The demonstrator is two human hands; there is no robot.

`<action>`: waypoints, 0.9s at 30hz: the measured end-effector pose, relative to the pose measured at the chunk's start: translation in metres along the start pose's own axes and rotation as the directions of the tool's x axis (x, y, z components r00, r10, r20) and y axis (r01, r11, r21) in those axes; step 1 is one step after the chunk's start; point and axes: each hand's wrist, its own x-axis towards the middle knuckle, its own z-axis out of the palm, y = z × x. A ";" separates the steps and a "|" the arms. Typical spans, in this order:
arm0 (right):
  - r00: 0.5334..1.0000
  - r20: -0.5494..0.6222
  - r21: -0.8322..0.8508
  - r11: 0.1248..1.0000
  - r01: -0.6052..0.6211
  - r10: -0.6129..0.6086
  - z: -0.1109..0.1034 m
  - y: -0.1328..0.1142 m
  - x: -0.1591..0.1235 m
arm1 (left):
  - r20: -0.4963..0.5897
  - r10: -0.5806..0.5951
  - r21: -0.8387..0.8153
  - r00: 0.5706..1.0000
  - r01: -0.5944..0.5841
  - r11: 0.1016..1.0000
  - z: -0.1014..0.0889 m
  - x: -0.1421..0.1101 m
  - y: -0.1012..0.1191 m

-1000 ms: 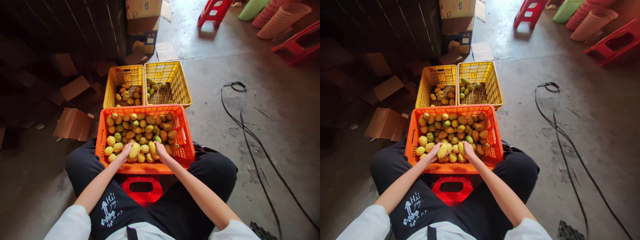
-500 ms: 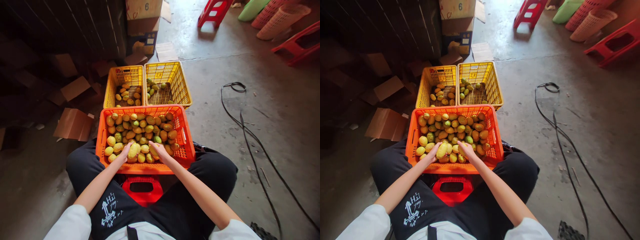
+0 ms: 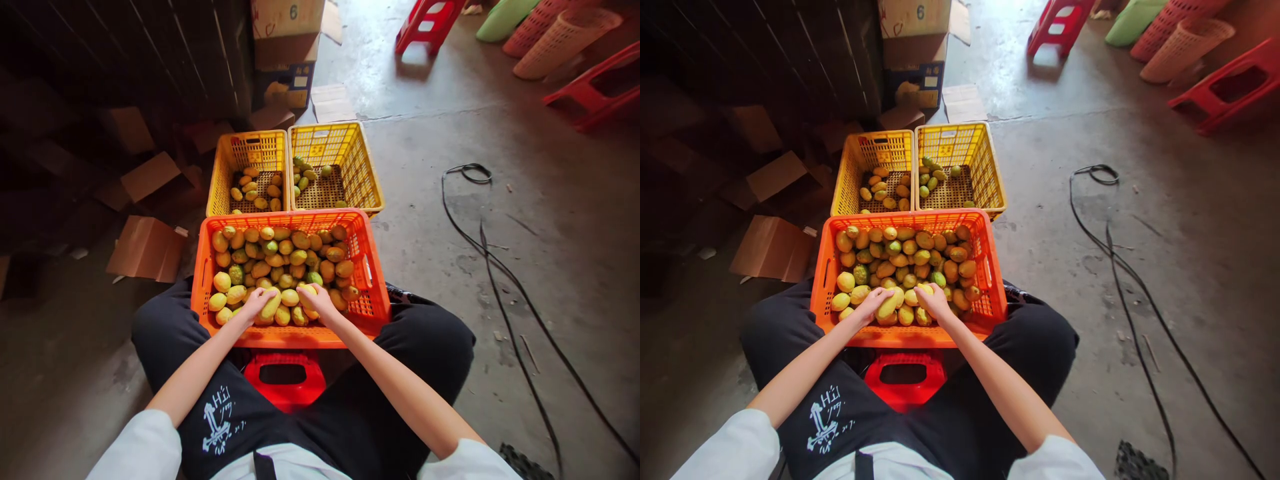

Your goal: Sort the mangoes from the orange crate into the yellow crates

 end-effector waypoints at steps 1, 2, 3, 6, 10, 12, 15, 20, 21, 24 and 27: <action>1.000 0.018 0.014 1.000 0.004 -0.004 0.000 -0.001 0.000 | 0.006 0.009 0.001 1.000 -0.009 1.000 0.000 0.000 0.001; 1.000 0.031 0.029 1.000 0.004 -0.004 0.000 -0.002 -0.001 | 0.011 0.016 0.004 1.000 -0.016 1.000 0.000 -0.001 0.001; 0.999 0.035 0.041 0.999 -0.003 0.002 0.000 -0.003 -0.001 | 0.015 0.021 0.005 1.000 -0.021 1.000 0.000 -0.001 0.002; 0.998 0.019 0.066 0.996 -0.061 0.060 0.002 -0.007 -0.003 | 0.021 -0.023 -0.023 1.000 0.024 0.999 0.002 -0.003 0.006; 0.987 0.103 0.062 0.989 -0.130 0.124 0.003 -0.010 -0.006 | 0.031 -0.173 -0.129 0.984 0.175 0.976 0.003 -0.004 0.011; 0.983 0.134 0.058 0.990 -0.131 0.122 0.003 -0.011 -0.008 | 0.037 -0.213 -0.188 0.976 0.216 0.958 0.003 -0.004 0.013; 0.984 0.132 0.078 0.988 -0.134 0.123 0.002 -0.013 -0.009 | 0.069 -0.261 -0.262 0.963 0.270 0.927 0.003 -0.005 0.016; 0.985 0.136 0.152 0.980 -0.130 0.109 0.003 -0.013 -0.006 | 0.128 -0.287 -0.358 0.949 0.314 0.879 0.002 -0.007 0.022; 0.985 0.137 0.161 0.979 -0.125 0.104 0.003 -0.012 -0.005 | 0.124 -0.281 -0.364 0.952 0.307 0.879 0.003 -0.008 0.023; 0.987 0.126 0.177 0.977 -0.119 0.097 0.003 -0.009 -0.001 | 0.081 -0.252 -0.345 0.964 0.264 0.901 0.004 -0.011 0.027; 0.988 0.127 0.198 0.974 -0.108 0.084 0.002 -0.007 0.000 | 0.052 -0.206 -0.290 0.977 0.212 0.933 0.005 -0.013 0.028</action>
